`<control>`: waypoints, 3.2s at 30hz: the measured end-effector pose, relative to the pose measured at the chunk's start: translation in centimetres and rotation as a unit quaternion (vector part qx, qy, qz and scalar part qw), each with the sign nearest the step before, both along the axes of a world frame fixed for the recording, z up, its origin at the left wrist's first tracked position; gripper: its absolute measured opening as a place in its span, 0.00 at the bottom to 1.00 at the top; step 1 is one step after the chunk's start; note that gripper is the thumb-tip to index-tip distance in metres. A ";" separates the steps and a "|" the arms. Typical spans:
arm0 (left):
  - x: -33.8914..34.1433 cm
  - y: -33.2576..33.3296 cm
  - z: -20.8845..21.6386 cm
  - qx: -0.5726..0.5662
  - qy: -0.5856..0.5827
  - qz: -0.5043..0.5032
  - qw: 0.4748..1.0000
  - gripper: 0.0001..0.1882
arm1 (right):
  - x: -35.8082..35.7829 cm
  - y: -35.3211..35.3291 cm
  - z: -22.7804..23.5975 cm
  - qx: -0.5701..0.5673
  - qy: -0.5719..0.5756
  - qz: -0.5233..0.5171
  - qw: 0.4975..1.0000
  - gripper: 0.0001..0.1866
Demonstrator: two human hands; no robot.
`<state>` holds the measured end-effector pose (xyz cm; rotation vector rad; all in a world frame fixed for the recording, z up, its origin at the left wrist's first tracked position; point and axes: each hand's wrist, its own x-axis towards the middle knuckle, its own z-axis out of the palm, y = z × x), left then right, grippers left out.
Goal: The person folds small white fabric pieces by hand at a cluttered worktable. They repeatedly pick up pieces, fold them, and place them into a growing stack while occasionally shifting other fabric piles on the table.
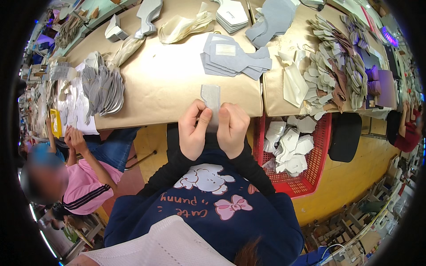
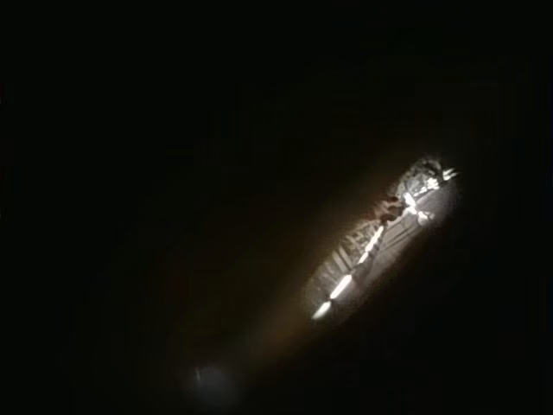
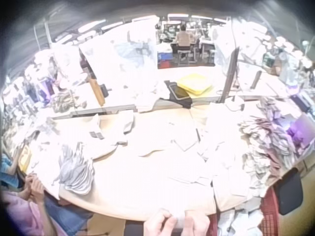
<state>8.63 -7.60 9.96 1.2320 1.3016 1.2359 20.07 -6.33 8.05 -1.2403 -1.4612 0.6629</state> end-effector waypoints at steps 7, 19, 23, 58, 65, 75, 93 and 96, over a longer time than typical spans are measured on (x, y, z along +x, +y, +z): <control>0.0 -0.1 0.0 0.038 0.066 -0.014 0.997 0.12 | 0.2 0.6 0.2 0.077 -0.038 -0.002 0.996 0.17; -2.2 0.4 0.2 -0.061 0.068 -0.172 0.981 0.11 | 2.6 0.8 1.2 -0.164 0.214 0.117 0.956 0.15; -1.6 0.1 0.7 -0.098 -0.010 -0.192 0.976 0.11 | 2.8 0.3 1.7 -0.172 0.250 0.082 0.949 0.13; -2.2 3.1 1.7 -0.216 0.097 -0.286 0.929 0.14 | 2.7 0.7 -0.2 -0.015 0.134 -0.060 0.989 0.09; -2.3 4.2 0.7 -0.228 0.105 -0.327 0.911 0.11 | 2.8 0.5 -1.2 0.002 0.105 -0.049 0.993 0.06; -3.1 5.5 -0.8 -0.135 0.117 -0.343 0.922 0.13 | 5.9 2.1 -2.6 -0.210 0.223 0.069 0.949 0.11; -4.4 3.8 -4.4 0.079 -0.255 -0.291 0.919 0.07 | 5.1 0.9 -4.1 -0.414 0.418 0.318 0.743 0.32; -4.5 3.5 -4.9 0.122 -0.286 -0.286 0.906 0.23 | 5.8 1.4 -3.7 -0.403 0.407 0.296 0.765 0.28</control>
